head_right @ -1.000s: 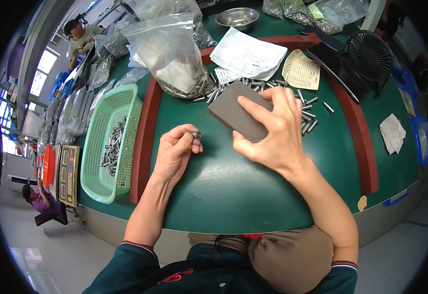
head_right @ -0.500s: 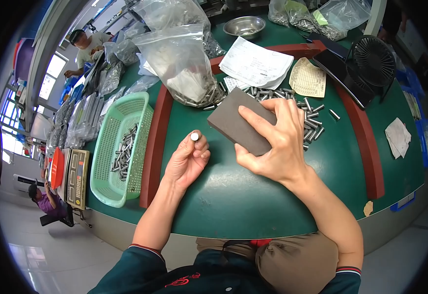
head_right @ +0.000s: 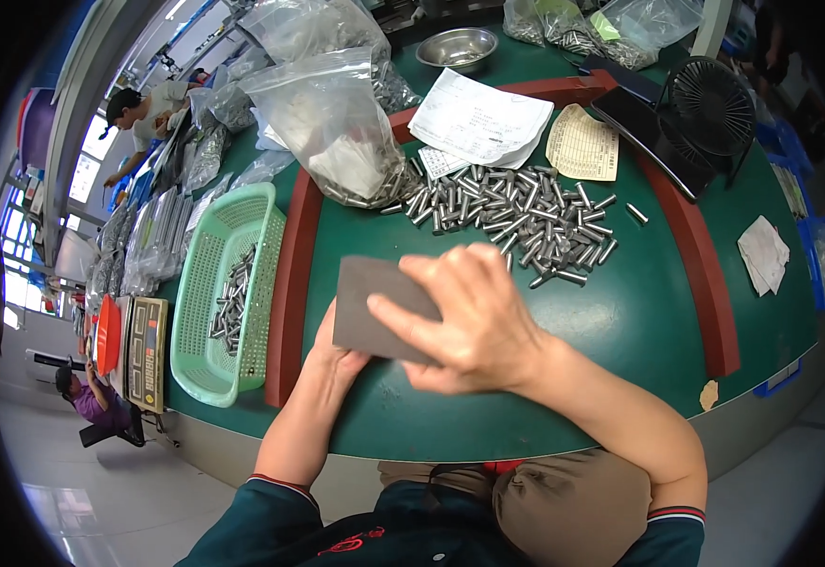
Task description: The recorder is polishing or deburring small cylindrical metal components using a hand-held sanding block at a factory workbench.
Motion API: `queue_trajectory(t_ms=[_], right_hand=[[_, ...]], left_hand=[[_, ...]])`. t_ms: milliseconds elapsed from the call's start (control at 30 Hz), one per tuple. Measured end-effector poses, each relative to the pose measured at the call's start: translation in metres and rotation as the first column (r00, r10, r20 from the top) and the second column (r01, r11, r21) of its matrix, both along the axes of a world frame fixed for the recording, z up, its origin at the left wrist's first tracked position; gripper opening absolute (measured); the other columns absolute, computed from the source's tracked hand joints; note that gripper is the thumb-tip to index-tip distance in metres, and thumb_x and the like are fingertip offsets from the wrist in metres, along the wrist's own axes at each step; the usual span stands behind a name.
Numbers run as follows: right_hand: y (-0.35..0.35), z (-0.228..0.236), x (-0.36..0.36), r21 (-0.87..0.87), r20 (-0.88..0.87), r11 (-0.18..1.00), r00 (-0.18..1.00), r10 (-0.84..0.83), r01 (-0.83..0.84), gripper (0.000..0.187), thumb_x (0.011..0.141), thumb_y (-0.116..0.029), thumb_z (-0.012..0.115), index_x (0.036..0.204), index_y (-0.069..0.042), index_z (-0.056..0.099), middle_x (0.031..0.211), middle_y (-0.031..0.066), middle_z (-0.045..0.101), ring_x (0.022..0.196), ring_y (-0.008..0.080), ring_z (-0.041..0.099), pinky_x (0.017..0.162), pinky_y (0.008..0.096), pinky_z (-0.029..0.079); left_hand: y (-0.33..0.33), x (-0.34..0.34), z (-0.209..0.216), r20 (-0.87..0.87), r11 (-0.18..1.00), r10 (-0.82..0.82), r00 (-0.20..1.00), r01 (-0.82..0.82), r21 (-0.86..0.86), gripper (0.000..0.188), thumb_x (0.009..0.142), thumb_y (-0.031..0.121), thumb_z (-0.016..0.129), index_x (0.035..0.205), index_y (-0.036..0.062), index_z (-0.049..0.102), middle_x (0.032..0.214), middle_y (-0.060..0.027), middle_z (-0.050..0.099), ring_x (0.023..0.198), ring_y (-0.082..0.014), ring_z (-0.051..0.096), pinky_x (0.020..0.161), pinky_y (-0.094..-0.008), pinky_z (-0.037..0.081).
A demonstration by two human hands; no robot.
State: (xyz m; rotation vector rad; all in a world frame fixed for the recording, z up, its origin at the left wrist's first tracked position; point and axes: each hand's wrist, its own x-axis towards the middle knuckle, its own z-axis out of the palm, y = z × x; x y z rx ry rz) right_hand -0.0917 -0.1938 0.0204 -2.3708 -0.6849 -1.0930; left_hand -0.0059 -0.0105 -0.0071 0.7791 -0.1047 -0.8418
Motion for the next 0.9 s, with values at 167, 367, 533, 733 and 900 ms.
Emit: queue_trajectory(t_ms=[167, 367, 533, 733, 900], right_hand=[[-0.017, 0.005, 0.004, 0.129, -0.005, 0.981, 0.989, -0.147, 0.146, 0.061, 0.050, -0.024, 0.073, 0.109, -0.010, 0.071, 0.103, 0.0166, 0.058, 0.083, 0.0291, 0.054, 0.074, 0.0396, 0.040], [-0.023, 0.001, 0.018, 0.148, -0.059, 0.941, 0.952, -0.299, 0.305, 0.062, 0.050, -0.025, 0.075, 0.109, -0.008, 0.070, 0.101, 0.0166, 0.057, 0.087, 0.0318, 0.053, 0.075, 0.0407, 0.042], [0.003, 0.001, -0.002, 0.086, 0.038, 0.993, 0.996, 0.080, -0.083, 0.062, 0.050, -0.033, 0.075, 0.109, -0.014, 0.073, 0.107, 0.0151, 0.061, 0.083, 0.0266, 0.054, 0.073, 0.0381, 0.038], [-0.018, 0.001, 0.005, 0.176, 0.025, 0.970, 0.985, -0.172, 0.165, 0.062, 0.050, -0.023, 0.075, 0.110, -0.010, 0.070, 0.107, 0.0174, 0.059, 0.087, 0.0305, 0.055, 0.075, 0.0412, 0.041], [-0.007, 0.001, 0.015, 0.171, 0.042, 0.979, 0.992, -0.115, 0.107, 0.063, 0.050, -0.027, 0.075, 0.110, -0.010, 0.070, 0.105, 0.0160, 0.060, 0.085, 0.0286, 0.055, 0.073, 0.0401, 0.040]], left_hand=[[0.005, 0.013, -0.008, 0.108, 0.950, -0.158, 0.982, 0.180, -0.255, 0.024, 0.093, 0.016, 0.064, 0.113, 0.0024, 0.062, 0.100, -0.0057, 0.068, 0.096, -0.0131, 0.064, 0.089, -0.0290, 0.052], [0.017, 0.018, -0.023, 0.200, 0.914, -0.187, 0.962, 0.245, -0.322, 0.022, 0.094, 0.018, 0.064, 0.111, 0.0040, 0.063, 0.103, -0.0072, 0.068, 0.097, -0.0146, 0.064, 0.092, -0.0319, 0.050], [-0.005, 0.004, 0.007, -0.068, 0.996, -0.087, 0.994, 0.086, -0.019, 0.037, 0.089, 0.024, 0.070, 0.117, 0.0023, 0.061, 0.107, -0.0060, 0.067, 0.089, -0.0141, 0.065, 0.075, -0.0262, 0.057], [0.006, 0.002, -0.006, 0.056, 0.985, -0.103, 0.993, 0.109, -0.133, 0.022, 0.093, 0.026, 0.066, 0.099, 0.0053, 0.062, 0.082, -0.0019, 0.059, 0.074, -0.0110, 0.055, 0.071, -0.0277, 0.047], [0.013, 0.010, -0.022, 0.090, 0.927, -0.181, 0.979, 0.201, -0.318, 0.021, 0.093, 0.020, 0.065, 0.107, 0.0044, 0.063, 0.097, -0.0046, 0.066, 0.090, -0.0156, 0.064, 0.084, -0.0318, 0.054]])
